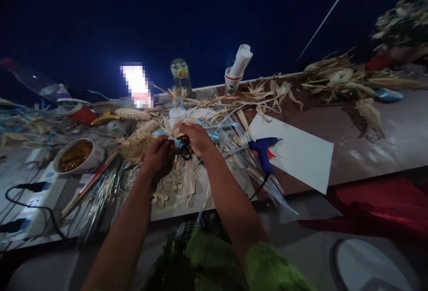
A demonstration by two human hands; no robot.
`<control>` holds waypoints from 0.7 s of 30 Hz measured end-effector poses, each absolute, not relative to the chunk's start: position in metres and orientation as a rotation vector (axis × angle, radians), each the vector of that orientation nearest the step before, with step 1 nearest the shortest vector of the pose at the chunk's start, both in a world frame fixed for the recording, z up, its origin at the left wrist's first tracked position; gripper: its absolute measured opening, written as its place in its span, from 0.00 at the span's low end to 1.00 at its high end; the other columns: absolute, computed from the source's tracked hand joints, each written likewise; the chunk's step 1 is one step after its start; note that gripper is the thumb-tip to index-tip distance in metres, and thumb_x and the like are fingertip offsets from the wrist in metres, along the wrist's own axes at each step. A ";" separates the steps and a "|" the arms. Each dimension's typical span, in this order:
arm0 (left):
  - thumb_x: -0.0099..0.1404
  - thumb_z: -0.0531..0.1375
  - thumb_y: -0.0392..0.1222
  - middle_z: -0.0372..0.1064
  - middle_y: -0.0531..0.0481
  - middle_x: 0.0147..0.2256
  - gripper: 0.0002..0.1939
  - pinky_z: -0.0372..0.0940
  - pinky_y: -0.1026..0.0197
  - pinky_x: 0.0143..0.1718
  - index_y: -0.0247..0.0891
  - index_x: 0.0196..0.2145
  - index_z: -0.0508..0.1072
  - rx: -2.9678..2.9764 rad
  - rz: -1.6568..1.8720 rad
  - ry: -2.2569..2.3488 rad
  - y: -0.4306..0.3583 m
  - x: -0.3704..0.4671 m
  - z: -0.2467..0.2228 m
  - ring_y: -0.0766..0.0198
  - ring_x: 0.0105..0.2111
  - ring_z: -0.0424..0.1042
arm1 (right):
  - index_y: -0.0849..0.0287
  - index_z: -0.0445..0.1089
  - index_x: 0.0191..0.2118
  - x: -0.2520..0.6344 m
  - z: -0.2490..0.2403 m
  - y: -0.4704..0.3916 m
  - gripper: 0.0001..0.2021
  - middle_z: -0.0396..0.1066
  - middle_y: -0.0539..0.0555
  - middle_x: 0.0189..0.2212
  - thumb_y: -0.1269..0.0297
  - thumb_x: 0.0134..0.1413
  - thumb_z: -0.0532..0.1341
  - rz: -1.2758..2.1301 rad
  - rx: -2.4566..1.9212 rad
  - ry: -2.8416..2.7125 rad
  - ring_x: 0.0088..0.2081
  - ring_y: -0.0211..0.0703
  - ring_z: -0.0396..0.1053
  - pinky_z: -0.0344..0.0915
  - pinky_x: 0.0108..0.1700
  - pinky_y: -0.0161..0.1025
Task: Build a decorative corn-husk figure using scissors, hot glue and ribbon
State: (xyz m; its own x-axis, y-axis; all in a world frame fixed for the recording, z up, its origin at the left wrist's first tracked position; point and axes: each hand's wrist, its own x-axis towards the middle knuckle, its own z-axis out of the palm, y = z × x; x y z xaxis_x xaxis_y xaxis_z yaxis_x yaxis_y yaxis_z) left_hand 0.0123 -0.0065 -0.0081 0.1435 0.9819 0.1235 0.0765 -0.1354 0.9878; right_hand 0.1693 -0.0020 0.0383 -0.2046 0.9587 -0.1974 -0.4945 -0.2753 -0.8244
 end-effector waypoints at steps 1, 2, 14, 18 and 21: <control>0.56 0.58 0.44 0.62 0.54 0.23 0.08 0.56 0.67 0.25 0.37 0.27 0.69 1.359 1.193 1.088 -0.006 0.012 -0.007 0.71 0.23 0.59 | 0.60 0.67 0.31 0.170 0.039 -0.003 0.18 0.66 0.48 0.25 0.51 0.35 0.65 1.708 -0.828 -0.780 0.25 0.32 0.63 0.60 0.27 0.31; 0.56 0.58 0.45 0.62 0.54 0.23 0.09 0.56 0.68 0.24 0.36 0.27 0.68 1.296 1.226 1.074 -0.006 0.012 -0.005 0.71 0.22 0.59 | 0.58 0.67 0.35 0.170 0.040 -0.003 0.20 0.67 0.48 0.28 0.50 0.37 0.64 1.706 -0.789 -0.817 0.27 0.33 0.65 0.61 0.28 0.32; 0.56 0.58 0.47 0.63 0.54 0.21 0.12 0.57 0.66 0.23 0.35 0.32 0.71 1.334 1.178 1.084 -0.012 0.015 0.000 0.71 0.19 0.60 | 0.61 0.68 0.28 0.138 0.015 -0.003 0.10 0.66 0.49 0.24 0.59 0.41 0.62 1.030 -1.233 -1.392 0.27 0.35 0.62 0.61 0.31 0.34; 0.56 0.58 0.48 0.70 0.50 0.30 0.21 0.60 0.64 0.24 0.37 0.46 0.64 1.226 1.234 0.991 -0.010 0.015 -0.003 0.70 0.20 0.64 | 0.62 0.70 0.31 0.152 0.041 0.003 0.12 0.66 0.48 0.21 0.58 0.42 0.60 0.916 -1.309 -1.261 0.23 0.33 0.60 0.60 0.28 0.33; 0.55 0.58 0.45 0.70 0.50 0.28 0.16 0.58 0.67 0.21 0.35 0.40 0.66 1.142 1.320 1.061 -0.006 0.013 -0.006 0.72 0.18 0.62 | 0.63 0.70 0.31 0.164 0.062 0.024 0.13 0.63 0.46 0.16 0.57 0.42 0.60 0.744 -1.380 -1.252 0.20 0.32 0.59 0.58 0.25 0.32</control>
